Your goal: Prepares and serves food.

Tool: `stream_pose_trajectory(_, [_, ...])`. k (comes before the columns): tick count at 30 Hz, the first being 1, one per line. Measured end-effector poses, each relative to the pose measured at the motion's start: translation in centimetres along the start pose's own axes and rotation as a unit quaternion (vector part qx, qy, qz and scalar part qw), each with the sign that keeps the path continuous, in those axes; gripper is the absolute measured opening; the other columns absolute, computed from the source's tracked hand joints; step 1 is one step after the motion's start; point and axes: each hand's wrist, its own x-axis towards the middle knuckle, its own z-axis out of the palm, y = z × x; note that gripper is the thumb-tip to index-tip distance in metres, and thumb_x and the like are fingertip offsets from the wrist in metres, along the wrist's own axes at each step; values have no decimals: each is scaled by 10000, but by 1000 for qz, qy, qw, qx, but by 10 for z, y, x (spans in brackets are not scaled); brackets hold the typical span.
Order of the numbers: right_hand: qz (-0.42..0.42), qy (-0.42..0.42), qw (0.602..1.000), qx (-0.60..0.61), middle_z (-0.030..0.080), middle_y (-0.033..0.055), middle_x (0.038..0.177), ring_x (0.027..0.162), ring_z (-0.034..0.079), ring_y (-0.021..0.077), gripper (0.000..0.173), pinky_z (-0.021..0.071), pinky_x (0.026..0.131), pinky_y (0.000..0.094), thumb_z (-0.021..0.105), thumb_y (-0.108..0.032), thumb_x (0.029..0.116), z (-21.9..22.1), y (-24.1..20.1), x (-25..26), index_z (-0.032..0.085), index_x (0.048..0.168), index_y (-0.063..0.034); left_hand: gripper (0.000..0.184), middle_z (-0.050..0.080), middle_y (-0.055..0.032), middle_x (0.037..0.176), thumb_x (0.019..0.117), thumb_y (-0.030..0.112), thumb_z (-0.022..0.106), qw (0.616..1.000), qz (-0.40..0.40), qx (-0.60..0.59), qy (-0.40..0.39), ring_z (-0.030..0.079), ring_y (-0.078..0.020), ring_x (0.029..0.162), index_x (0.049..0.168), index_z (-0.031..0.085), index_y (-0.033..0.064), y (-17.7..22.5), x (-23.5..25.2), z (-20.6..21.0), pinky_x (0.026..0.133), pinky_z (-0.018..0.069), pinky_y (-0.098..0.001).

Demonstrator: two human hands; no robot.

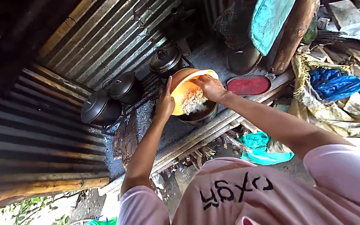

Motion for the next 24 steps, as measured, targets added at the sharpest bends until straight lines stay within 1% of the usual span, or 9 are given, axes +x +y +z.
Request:
stream_pose_trajectory(2, [-16, 109, 994, 0, 659, 303, 1141, 1084, 653, 502, 543, 552, 858, 602, 563, 166, 870, -2, -4, 1, 651, 1361, -51, 822, 400, -194, 1598, 971, -33, 476, 999, -7, -33, -17, 493, -433, 1380, 1659, 140, 267, -2, 6, -1, 1075, 410, -655])
stream_pose_trajectory(4, [20, 137, 990, -16, 653, 297, 1155, 1102, 641, 501, 574, 543, 861, 596, 559, 158, 878, -3, -5, 5, 631, 1396, -77, 805, 442, -179, 1577, 979, -26, 460, 998, -16, -49, -31, 498, -401, 1391, 1661, 128, 242, -2, 8, -3, 1105, 400, -631])
stream_pose_trajectory(8, [76, 107, 990, -57, 647, 310, 1171, 1109, 631, 515, 564, 522, 860, 611, 541, 139, 904, 2, 4, 9, 638, 1401, -110, 793, 477, -197, 1545, 1000, -5, 452, 998, -28, -49, -34, 503, -407, 1385, 1662, 103, 257, 1, 6, -11, 1110, 396, -616])
stream_pose_trajectory(10, [101, 54, 991, -66, 639, 322, 1188, 1131, 622, 520, 515, 505, 872, 628, 519, 118, 939, 4, 3, 6, 656, 1379, -110, 803, 462, -176, 1562, 998, -1, 448, 997, -36, -61, -14, 499, -405, 1388, 1660, 104, 297, -1, 4, -16, 1101, 397, -629])
stream_pose_trajectory(13, [141, -51, 987, -51, 609, 337, 1278, 1238, 570, 534, 468, 486, 935, 659, 493, 120, 959, 3, -5, 0, 648, 1359, -67, 804, 410, -144, 1606, 987, -21, 447, 996, -27, -75, 35, 507, -371, 1390, 1659, 127, 283, -5, -2, -21, 1097, 422, -599])
stream_pose_trajectory(14, [137, -54, 988, -43, 618, 328, 1272, 1242, 571, 528, 468, 489, 938, 654, 492, 125, 952, 1, -7, -2, 654, 1348, -64, 807, 418, -154, 1598, 985, -24, 455, 996, -25, -72, 49, 535, -386, 1358, 1659, 133, 282, -5, -4, -22, 1075, 442, -595])
stream_pose_trajectory(17, [121, 20, 992, -18, 628, 323, 1248, 1216, 584, 530, 501, 498, 916, 658, 483, 139, 932, -6, -13, -3, 660, 1353, -69, 812, 433, -200, 1575, 981, -27, 468, 996, -24, -52, 70, 594, -449, 1255, 1657, 148, 289, -6, -10, -24, 998, 482, -613])
stream_pose_trajectory(19, [132, 49, 990, -13, 609, 333, 1269, 1222, 571, 545, 529, 506, 889, 662, 476, 137, 931, -10, -15, -3, 626, 1397, -66, 810, 366, -196, 1618, 974, -36, 471, 996, -20, -45, 81, 605, -449, 1236, 1653, 172, 291, -7, -13, -21, 968, 498, -612])
stream_pose_trajectory(24, [184, 12, 983, -15, 557, 346, 1334, 1255, 542, 552, 560, 518, 881, 653, 467, 121, 951, -2, -12, -2, 555, 1471, -68, 836, 296, -186, 1655, 964, -54, 475, 995, -16, -43, 83, 597, -433, 1255, 1651, 172, 313, -10, -18, -16, 952, 509, -606])
